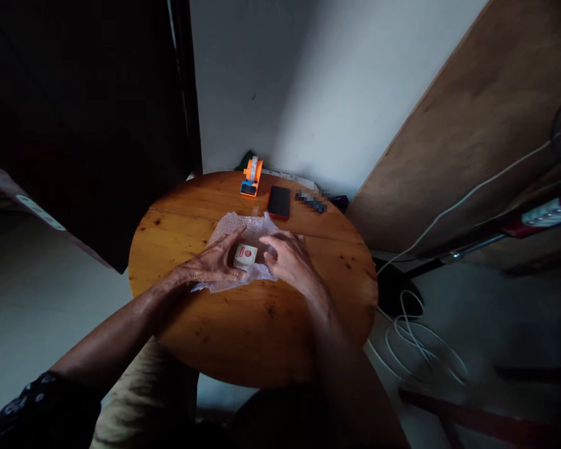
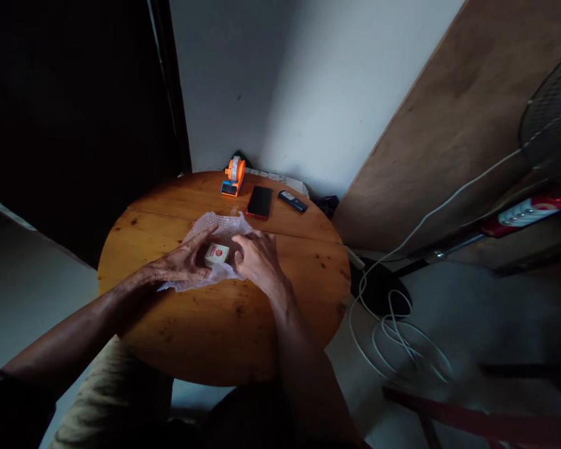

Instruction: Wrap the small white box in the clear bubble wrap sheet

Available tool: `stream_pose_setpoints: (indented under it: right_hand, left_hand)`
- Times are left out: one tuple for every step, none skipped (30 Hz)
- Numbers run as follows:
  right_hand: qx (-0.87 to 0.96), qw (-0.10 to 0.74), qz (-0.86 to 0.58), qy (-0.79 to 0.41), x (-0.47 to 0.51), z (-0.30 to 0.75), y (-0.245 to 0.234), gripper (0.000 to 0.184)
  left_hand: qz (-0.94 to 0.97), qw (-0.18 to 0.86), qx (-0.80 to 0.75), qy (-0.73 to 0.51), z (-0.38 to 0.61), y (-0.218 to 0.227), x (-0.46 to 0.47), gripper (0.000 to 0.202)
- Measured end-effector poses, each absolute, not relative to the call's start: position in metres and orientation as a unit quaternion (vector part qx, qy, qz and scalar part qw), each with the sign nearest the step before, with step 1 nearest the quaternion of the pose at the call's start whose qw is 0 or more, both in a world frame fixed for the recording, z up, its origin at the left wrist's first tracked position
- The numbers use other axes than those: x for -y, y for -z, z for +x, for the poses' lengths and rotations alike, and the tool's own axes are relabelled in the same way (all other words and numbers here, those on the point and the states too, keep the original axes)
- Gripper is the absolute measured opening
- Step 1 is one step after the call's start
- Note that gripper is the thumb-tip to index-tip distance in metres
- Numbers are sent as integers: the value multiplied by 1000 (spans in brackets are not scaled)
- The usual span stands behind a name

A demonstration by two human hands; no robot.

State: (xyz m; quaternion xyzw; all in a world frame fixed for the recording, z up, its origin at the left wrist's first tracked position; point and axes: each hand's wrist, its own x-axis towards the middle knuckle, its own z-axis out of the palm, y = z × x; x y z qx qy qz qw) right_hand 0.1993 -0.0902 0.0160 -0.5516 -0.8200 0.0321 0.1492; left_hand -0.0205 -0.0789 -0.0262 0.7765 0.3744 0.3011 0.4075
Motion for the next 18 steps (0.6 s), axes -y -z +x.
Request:
stream_pose_setpoints:
  right_hand:
    - [825,152,-542,-49,93,195,-18,35]
    - [829,152,-534,-66,95,190,-18,36]
    - [833,149,-527,-81,97,186,-18,38]
    - [836,143,-522,-90,98,183,-17,41]
    - [837,139,-521,-94,98,180,-15,42]
    - [838,137,-520,-92,97,179,-12,41]
    - [840,139,-517,-87,95,180,-10,37]
    - [841,149,-513,-82,93,182,-9,32]
    - [840,170,-509,-81,90,185,-9,28]
    - [836,200,-504,-88,88,190,-11,26]
    - [824,235,-506,-100,86,197,-14,26]
    - [804,274,-515,-117,85,205,-17,27]
    - [774,315,-535,-126,85,214,-22,30]
    - [737,347,-568,-119,86,224,-25,32]
    - [702,360,-607,-98,87,234,-27,34]
    - [672,355,-647,-67,88,244,-28,36]
    - [646,331,-687,-30,89,255,-26,38]
    - [621,293,-727,-1,90,264,-23,39]
  left_hand:
    - [787,387,-387,-285,-20,25,81,106]
    - [793,370,-401,-273,-19,23,84,109]
    - [794,358,-414,-263,-17,23,85,111]
    - [794,350,-425,-257,-16,23,87,113]
    - [794,343,-433,-252,-15,23,88,116]
    - [795,337,-438,-249,-14,25,88,118]
    - [798,332,-440,-245,-13,27,87,120]
    - [801,324,-440,-243,-12,29,86,122]
    - [807,314,-438,-241,-11,31,84,123]
    - [816,301,-432,-238,-11,33,83,123]
    - [828,286,-421,-235,-10,35,82,123]
    - [842,269,-408,-227,-9,37,81,121]
    - [857,250,-397,-215,-8,38,81,119]
    - [870,233,-388,-198,-7,38,81,116]
    - [881,216,-382,-178,-6,39,81,113]
    - [889,202,-378,-158,-5,39,81,112]
    - [895,192,-377,-142,-5,39,81,110]
    - [899,185,-375,-128,-4,39,81,109]
